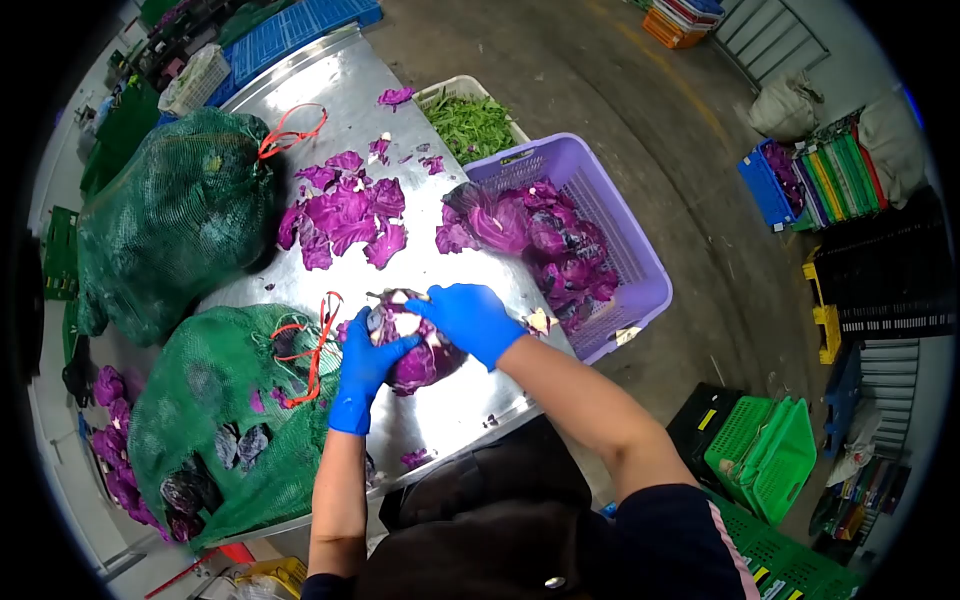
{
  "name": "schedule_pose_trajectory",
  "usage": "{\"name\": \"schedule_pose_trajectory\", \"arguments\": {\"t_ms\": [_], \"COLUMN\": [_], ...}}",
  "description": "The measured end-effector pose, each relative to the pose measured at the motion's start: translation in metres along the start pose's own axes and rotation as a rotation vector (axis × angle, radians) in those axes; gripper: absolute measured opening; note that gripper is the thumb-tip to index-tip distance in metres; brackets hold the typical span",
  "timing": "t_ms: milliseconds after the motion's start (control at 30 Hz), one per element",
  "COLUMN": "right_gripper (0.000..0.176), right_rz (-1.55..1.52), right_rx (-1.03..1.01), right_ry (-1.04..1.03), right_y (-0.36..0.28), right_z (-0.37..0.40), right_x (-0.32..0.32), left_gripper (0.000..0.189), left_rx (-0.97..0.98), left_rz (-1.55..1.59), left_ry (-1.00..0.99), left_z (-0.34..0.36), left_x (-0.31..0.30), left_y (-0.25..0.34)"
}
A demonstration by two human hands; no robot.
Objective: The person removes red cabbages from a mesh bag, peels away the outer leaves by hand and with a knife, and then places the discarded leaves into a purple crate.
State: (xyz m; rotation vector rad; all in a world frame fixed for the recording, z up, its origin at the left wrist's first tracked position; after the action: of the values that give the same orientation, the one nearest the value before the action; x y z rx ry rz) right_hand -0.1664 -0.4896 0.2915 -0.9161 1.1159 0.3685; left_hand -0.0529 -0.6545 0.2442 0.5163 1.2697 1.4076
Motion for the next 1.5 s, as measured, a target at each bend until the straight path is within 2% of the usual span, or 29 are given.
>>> {"name": "schedule_pose_trajectory", "arguments": {"t_ms": [67,133,167,200,233,333,367,433,467,567,633,733,767,933,967,1000,1100,1167,1233,1267,1367,1400,1433,1500], "right_gripper": [0.047,0.053,0.058,0.064,0.07,0.066,0.062,0.057,0.062,0.072,0.076,0.081,0.08,0.075,0.074,0.071,0.057,0.056,0.058,0.056,0.053,0.046,0.048,0.051], "right_rz": [-0.048,-0.107,-0.167,-0.221,-0.263,-0.416,-0.553,-0.448,-0.243,-0.161,-0.088,-0.082,-0.071,-0.111,-0.143,-0.158,-0.255,-0.333,-0.21,-0.246,-0.4,-0.577,-0.773,-0.988], "right_rx": [0.025,0.065,0.185,0.312,0.44,0.425,0.425,0.541,0.434,0.453,0.338,0.327,0.336,0.334,0.322,0.381,0.419,0.459,0.345,0.414,0.518,0.658,0.736,0.82], "right_ry": [-0.001,-0.009,-0.078,-0.143,-0.203,-0.199,-0.117,-0.016,0.135,0.077,0.21,0.236,0.234,0.157,0.124,0.033,0.009,0.006,0.181,0.093,0.296,0.247,0.149,0.058], "right_y": [0.008,0.016,0.033,0.05,0.066,0.068,0.066,0.048,0.055,-0.009,-0.023,-0.029,-0.028,-0.014,-0.007,0.006,0.038,0.04,0.023,0.025,0.053,0.069,0.083,0.067], "right_z": [-0.011,-0.019,-0.02,-0.021,-0.021,-0.007,0.006,0.026,0.031,0.066,0.09,0.103,0.1,0.081,0.075,0.062,0.036,0.027,0.028,0.021,0.014,0.013,0.013,0.026], "right_x": [0.002,0.007,0.012,0.018,0.022,0.067,0.064,0.019,0.024,-0.006,0.02,0.032,0.033,0.025,0.027,0.029,0.005,-0.002,0.014,0.015,0.05,0.066,0.081,0.065], "left_gripper": [0.102,0.101,0.103,0.103,0.105,0.104,0.105,0.108,0.114,0.119,0.115,0.112,0.104,0.108,0.11,0.111,0.111,0.11,0.11,0.112,0.113,0.111,0.112,0.113], "left_rx": [-0.034,-0.109,-0.145,0.082,0.215,0.251,0.236,0.312,0.306,0.224,0.227,0.279,0.326,0.323,0.265,0.273,0.378,0.299,0.344,0.367,0.301,0.359,0.449,0.438], "left_rz": [-0.003,0.1,0.167,-0.127,-0.19,-0.114,-0.001,0.008,-0.008,-0.32,-0.314,-0.296,-0.317,-0.337,-0.323,-0.351,-0.412,-0.262,-0.131,-0.081,0.044,-0.036,-0.103,-0.056], "left_ry": [0.044,-0.06,-0.113,0.064,0.081,0.183,0.225,0.277,0.252,0.141,0.148,0.186,0.213,0.233,0.233,0.224,0.205,0.208,0.193,0.206,0.189,0.165,0.196,0.215], "left_z": [0.0,0.001,0.002,0.011,0.022,0.05,0.054,0.063,0.07,0.08,0.075,0.07,0.071,0.071,0.068,0.071,0.086,0.079,0.083,0.085,0.095,0.101,0.105,0.11], "left_x": [0.001,0.002,0.007,0.011,0.019,0.019,0.02,0.016,0.016,0.02,0.026,0.036,0.039,0.046,0.047,0.049,0.053,0.043,0.032,0.032,0.03,0.027,0.027,0.026], "left_y": [0.007,0.03,0.035,0.03,0.022,0.018,0.009,0.008,0.016,0.037,0.036,0.031,0.033,0.037,0.038,0.043,0.045,0.029,0.012,0.005,0.0,-0.008,-0.025,-0.024]}}
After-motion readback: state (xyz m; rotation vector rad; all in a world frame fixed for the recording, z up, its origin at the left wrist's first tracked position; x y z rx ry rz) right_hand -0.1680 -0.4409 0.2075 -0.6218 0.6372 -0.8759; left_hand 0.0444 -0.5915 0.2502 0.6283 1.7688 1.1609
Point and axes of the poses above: each hand's wrist, its own z-axis away from the middle knuckle, its own x-axis out of the palm, y = z × x, the point moved 4 cm from there along -z, towards the middle knuckle
